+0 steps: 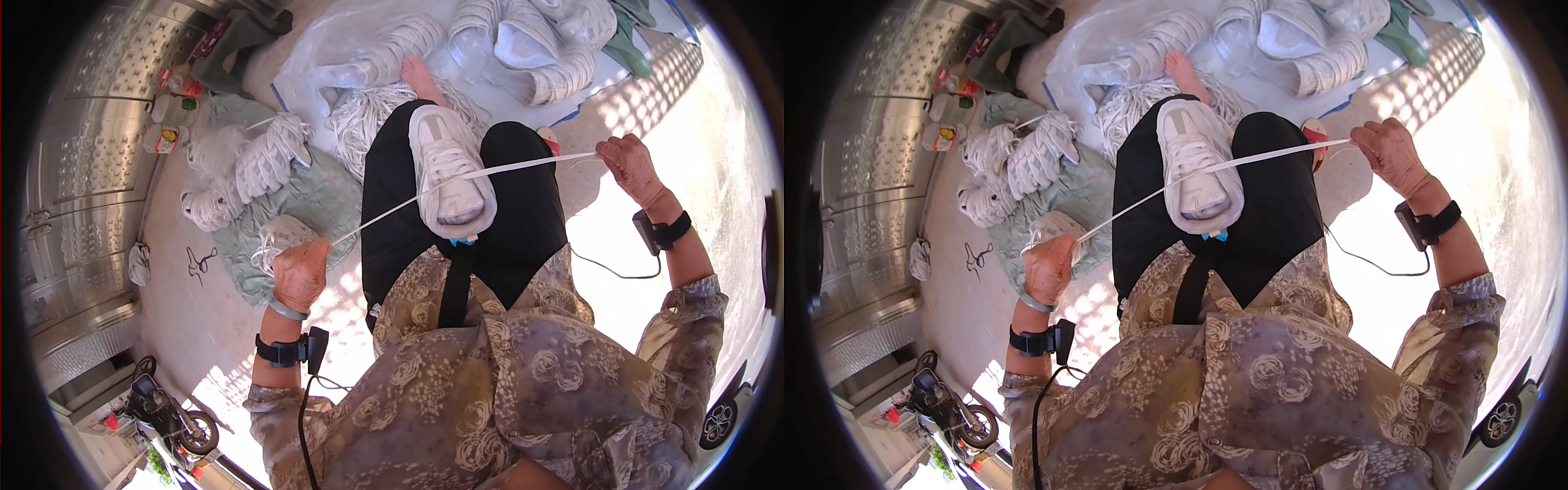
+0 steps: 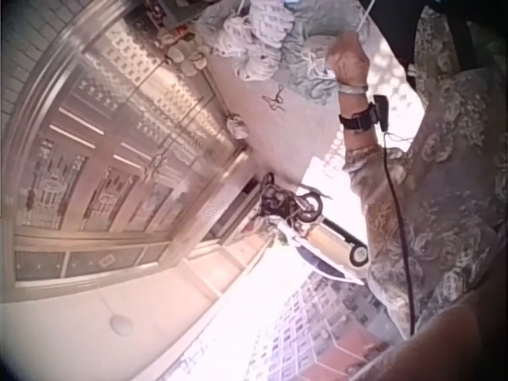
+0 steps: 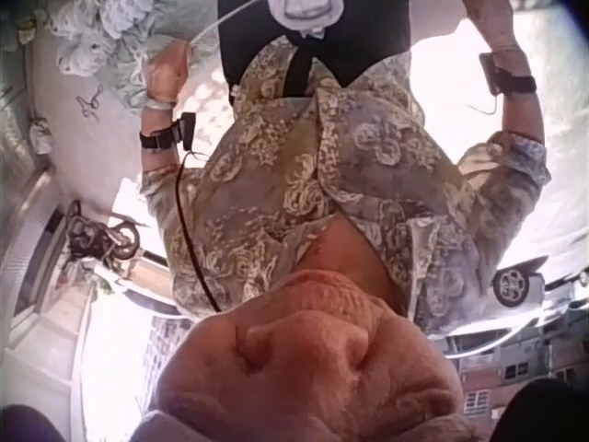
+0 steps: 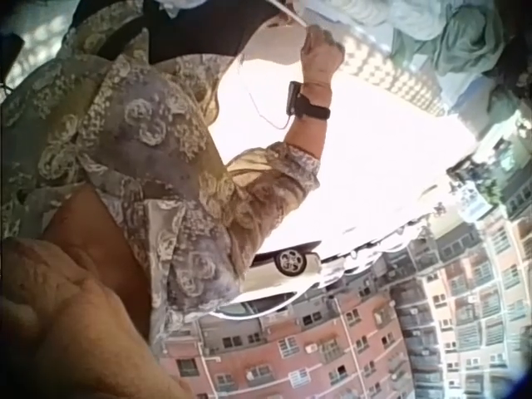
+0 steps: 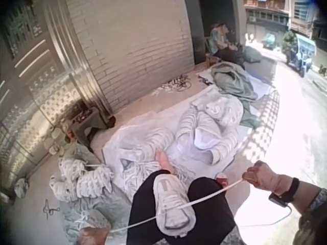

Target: The recorder is lacing white sneakers as part of a manufacturing or assembly process.

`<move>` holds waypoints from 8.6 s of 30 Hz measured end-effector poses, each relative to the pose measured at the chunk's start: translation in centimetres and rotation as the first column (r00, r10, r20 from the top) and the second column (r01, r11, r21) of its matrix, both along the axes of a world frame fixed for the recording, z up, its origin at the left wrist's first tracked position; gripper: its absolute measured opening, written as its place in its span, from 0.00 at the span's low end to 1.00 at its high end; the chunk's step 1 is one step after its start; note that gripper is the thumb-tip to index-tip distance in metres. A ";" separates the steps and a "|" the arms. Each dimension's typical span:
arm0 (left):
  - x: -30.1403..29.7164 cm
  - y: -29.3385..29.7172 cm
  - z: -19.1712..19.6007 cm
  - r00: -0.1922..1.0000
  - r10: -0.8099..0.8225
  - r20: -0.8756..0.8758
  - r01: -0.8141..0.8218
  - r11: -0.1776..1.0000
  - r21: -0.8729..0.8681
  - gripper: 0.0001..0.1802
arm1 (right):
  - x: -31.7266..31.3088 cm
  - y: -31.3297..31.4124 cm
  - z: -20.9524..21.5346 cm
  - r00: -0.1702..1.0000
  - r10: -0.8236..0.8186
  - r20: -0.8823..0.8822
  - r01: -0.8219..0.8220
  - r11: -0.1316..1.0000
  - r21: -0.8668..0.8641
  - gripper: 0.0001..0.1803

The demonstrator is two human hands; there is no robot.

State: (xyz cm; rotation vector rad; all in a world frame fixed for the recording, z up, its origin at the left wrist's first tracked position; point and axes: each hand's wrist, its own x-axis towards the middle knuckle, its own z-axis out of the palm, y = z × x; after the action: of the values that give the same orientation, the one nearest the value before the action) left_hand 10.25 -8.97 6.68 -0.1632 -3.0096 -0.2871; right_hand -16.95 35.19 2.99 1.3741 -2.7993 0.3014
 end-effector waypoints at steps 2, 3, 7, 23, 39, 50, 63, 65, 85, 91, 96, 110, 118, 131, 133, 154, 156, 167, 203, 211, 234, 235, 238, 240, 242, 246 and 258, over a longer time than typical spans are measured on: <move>2.5 -2.1 -1.7 0.995 0.083 0.060 -0.084 0.996 0.007 0.05 | -0.7 3.1 -0.9 0.998 -0.058 -0.015 0.058 0.997 0.054 0.02; 3.6 -3.4 -2.5 0.995 0.082 0.062 -0.083 0.997 0.010 0.05 | -1.1 5.1 -1.7 0.996 -0.078 -0.034 0.080 0.996 0.052 0.02; 9.0 -9.7 -5.8 0.895 0.393 0.212 -0.419 0.903 0.097 0.07 | -2.7 12.7 -3.5 0.978 -0.169 -0.127 0.180 0.980 0.082 0.02; -4.3 2.3 -6.3 0.564 -0.308 0.766 -0.737 0.230 0.636 0.14 | 7.8 -9.9 -2.0 -0.127 0.050 0.991 0.594 0.803 0.035 0.13; -9.9 7.6 -7.5 0.769 -0.050 0.637 -0.639 -0.057 0.767 0.10 | 7.3 -14.5 -5.6 0.198 0.235 0.952 0.787 0.541 -0.297 0.05; -9.7 9.0 -8.0 0.836 0.085 0.543 -0.529 -0.139 0.837 0.08 | 7.4 -15.4 -6.4 0.385 0.174 0.907 0.747 0.518 -0.416 0.04; -9.5 9.3 -7.9 0.836 0.121 0.536 -0.504 -0.222 0.835 0.05 | 7.6 -14.8 -6.9 0.585 0.055 0.809 0.619 0.615 -0.489 0.07; -9.4 9.4 -7.9 0.845 0.120 0.521 -0.486 -0.236 0.842 0.05 | 7.6 -14.8 -7.2 0.660 0.032 0.750 0.564 0.639 -0.524 0.08; -9.7 9.7 -9.0 0.883 0.123 0.453 -0.440 -0.120 0.890 0.03 | 8.0 -15.1 -4.6 0.820 -0.050 0.571 0.325 0.861 -0.391 0.12; -10.3 10.0 -9.4 0.879 0.178 0.442 -0.451 0.012 0.892 0.03 | 8.1 -15.1 -4.7 0.808 -0.102 0.580 0.336 0.889 -0.312 0.13; -11.5 10.0 -10.3 0.975 0.220 -0.010 -0.162 0.744 0.649 0.05 | 8.2 -15.3 -4.7 0.801 -0.097 0.591 0.344 0.882 -0.322 0.12; -8.8 10.2 -7.7 0.984 0.135 -0.119 -0.070 0.896 0.438 0.24 | 9.5 -17.2 -2.4 0.943 0.098 0.317 0.084 0.854 -0.514 0.06; -8.7 9.1 -9.7 0.985 0.124 -0.116 -0.010 0.725 0.688 0.14 | 10.2 -20.4 -3.4 0.983 0.136 0.120 -0.095 0.949 -0.299 0.04; -8.2 9.3 -9.4 0.991 0.125 -0.037 -0.062 0.699 0.713 0.16 | 9.3 -15.3 -0.4 0.938 0.347 -0.010 -0.335 0.898 -0.286 0.03; -8.3 9.6 -8.6 0.993 0.112 -0.035 -0.058 0.726 0.685 0.16 | 8.7 -10.7 -0.6 0.967 0.240 0.089 -0.196 0.917 -0.348 0.03; -13.1 14.3 -7.3 0.971 -0.015 -0.240 0.077 0.965 0.250 0.07 | 8.2 -15.0 -3.7 0.908 0.019 0.419 0.161 0.907 -0.390 0.13; -13.2 14.3 -7.6 0.977 0.043 -0.207 0.019 0.956 0.293 0.07 | 7.9 -15.2 -3.7 0.887 -0.009 0.461 0.176 0.931 -0.320 0.10; -13.9 15.6 -7.8 0.988 0.011 -0.152 0.023 0.975 0.221 0.08 | 7.1 -14.5 -6.7 0.770 0.062 0.635 0.332 0.811 -0.481 0.09; -7.9 1.3 -7.4 0.995 0.091 0.030 -0.095 0.906 0.412 0.14 | 6.3 -14.2 -5.3 0.521 0.062 0.851 0.414 0.854 -0.315 0.10; -12.4 3.7 -10.2 0.981 0.071 0.178 -0.106 0.975 0.193 0.14 | 6.6 -14.8 -5.2 0.599 0.091 0.795 0.400 0.827 -0.396 0.06; -11.0 2.7 -4.5 0.809 -0.383 0.446 -0.478 0.011 0.878 0.10 | 4.6 -15.7 -4.9 0.093 0.119 0.989 0.495 0.856 -0.149 0.10; -11.1 2.9 -4.2 0.809 -0.381 0.448 -0.480 0.012 0.877 0.10 | 4.7 -15.7 -4.7 0.091 0.120 0.989 0.493 0.857 -0.150 0.10; -11.6 3.7 -3.7 0.678 -0.263 0.687 -0.606 0.331 0.724 0.10 | 5.8 -15.3 -3.5 0.173 0.032 0.984 0.593 0.795 -0.130 0.13; -11.7 3.9 -4.2 0.674 -0.317 0.667 -0.546 0.393 0.740 0.10 | 6.6 -14.4 -3.0 0.426 0.061 0.903 0.514 0.804 -0.297 0.20; -11.9 3.6 -4.3 0.696 -0.293 0.655 -0.548 0.372 0.749 0.10 | 6.8 -13.1 -3.3 0.408 0.089 0.909 0.409 0.872 -0.269 0.19; -11.8 3.8 -5.4 0.814 -0.227 0.535 -0.515 0.144 0.845 0.09 | 7.1 -11.1 -2.9 0.718 0.162 0.677 -0.009 0.974 -0.224 0.14; -12.4 5.8 -9.0 0.905 -0.225 0.360 -0.249 0.407 0.879 0.06 | 4.5 -0.8 -3.0 0.924 -0.264 0.276 0.364 0.826 -0.430 0.08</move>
State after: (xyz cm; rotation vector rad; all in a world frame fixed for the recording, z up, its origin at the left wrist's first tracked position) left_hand -2.12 -3.15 -2.31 0.0523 -2.6439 -2.1720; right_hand -12.43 34.40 -0.03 0.7929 -2.7605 1.0870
